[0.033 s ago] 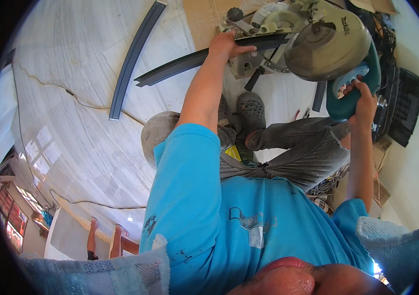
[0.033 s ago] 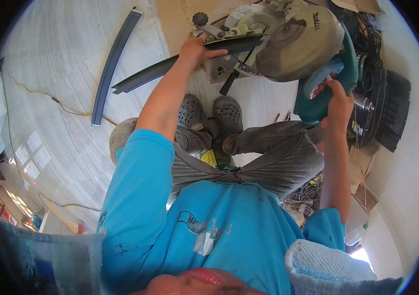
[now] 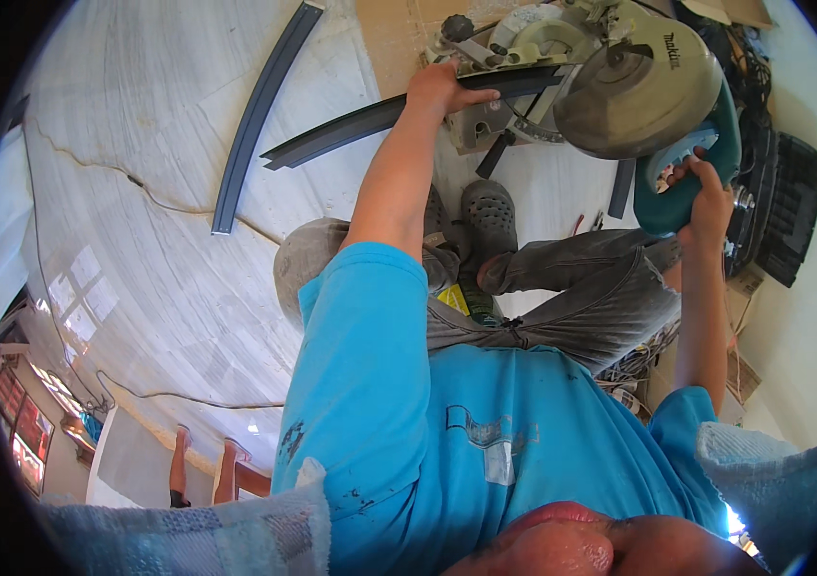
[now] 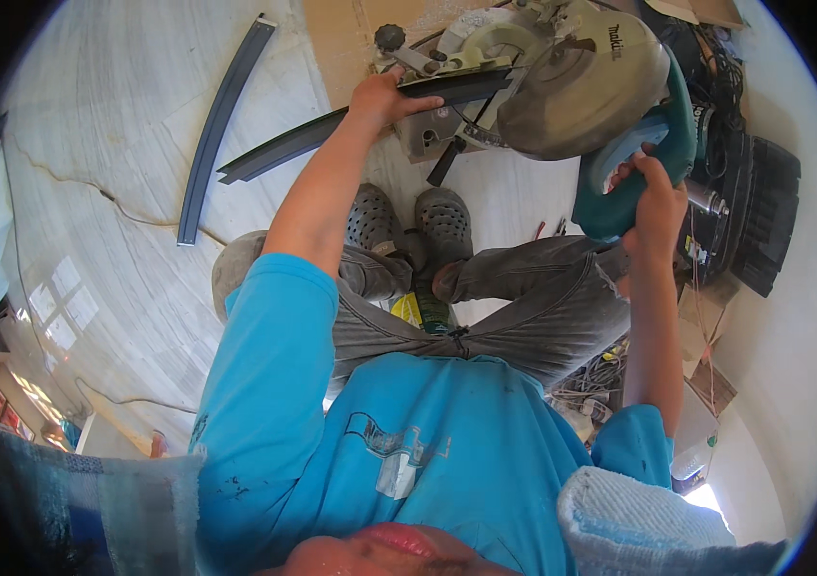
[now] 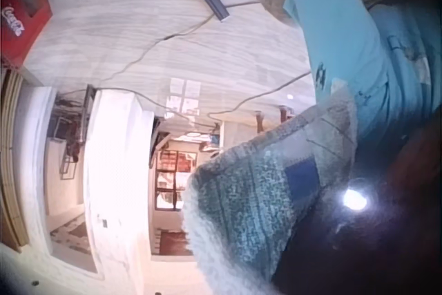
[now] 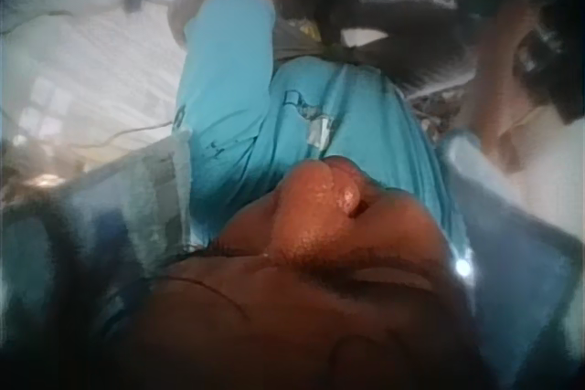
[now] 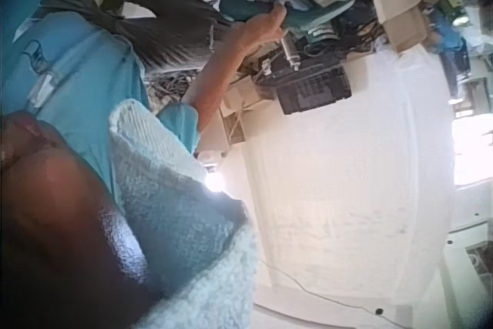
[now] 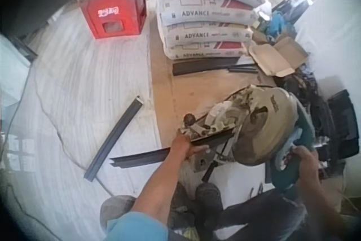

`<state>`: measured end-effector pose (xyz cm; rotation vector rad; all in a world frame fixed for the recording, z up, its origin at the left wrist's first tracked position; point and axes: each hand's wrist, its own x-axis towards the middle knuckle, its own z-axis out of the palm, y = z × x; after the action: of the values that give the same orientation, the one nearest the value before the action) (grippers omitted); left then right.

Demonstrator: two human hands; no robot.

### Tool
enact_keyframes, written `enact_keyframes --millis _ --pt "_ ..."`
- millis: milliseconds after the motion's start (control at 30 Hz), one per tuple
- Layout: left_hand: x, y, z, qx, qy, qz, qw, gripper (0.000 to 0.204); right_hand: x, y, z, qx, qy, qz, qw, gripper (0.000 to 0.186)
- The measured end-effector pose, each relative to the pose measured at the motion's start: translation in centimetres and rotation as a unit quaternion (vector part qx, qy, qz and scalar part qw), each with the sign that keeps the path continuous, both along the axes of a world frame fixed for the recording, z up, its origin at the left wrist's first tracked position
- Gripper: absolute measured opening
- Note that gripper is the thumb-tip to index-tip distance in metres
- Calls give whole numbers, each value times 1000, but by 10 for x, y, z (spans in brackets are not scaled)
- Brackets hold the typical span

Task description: Measure and cut a black metal profile using a miter saw.

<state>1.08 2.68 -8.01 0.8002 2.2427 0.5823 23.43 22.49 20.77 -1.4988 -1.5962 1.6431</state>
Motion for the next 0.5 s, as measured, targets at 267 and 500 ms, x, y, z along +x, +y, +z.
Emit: enact_keyframes --millis 267,500 --pt "1 5 5 -16 1 4 1000 109 11 -14 -31 13 36 -10 999 28" --pt "3 3 3 -11 0 -2 1000 110 16 -34 -52 55 38 -10 998 26"
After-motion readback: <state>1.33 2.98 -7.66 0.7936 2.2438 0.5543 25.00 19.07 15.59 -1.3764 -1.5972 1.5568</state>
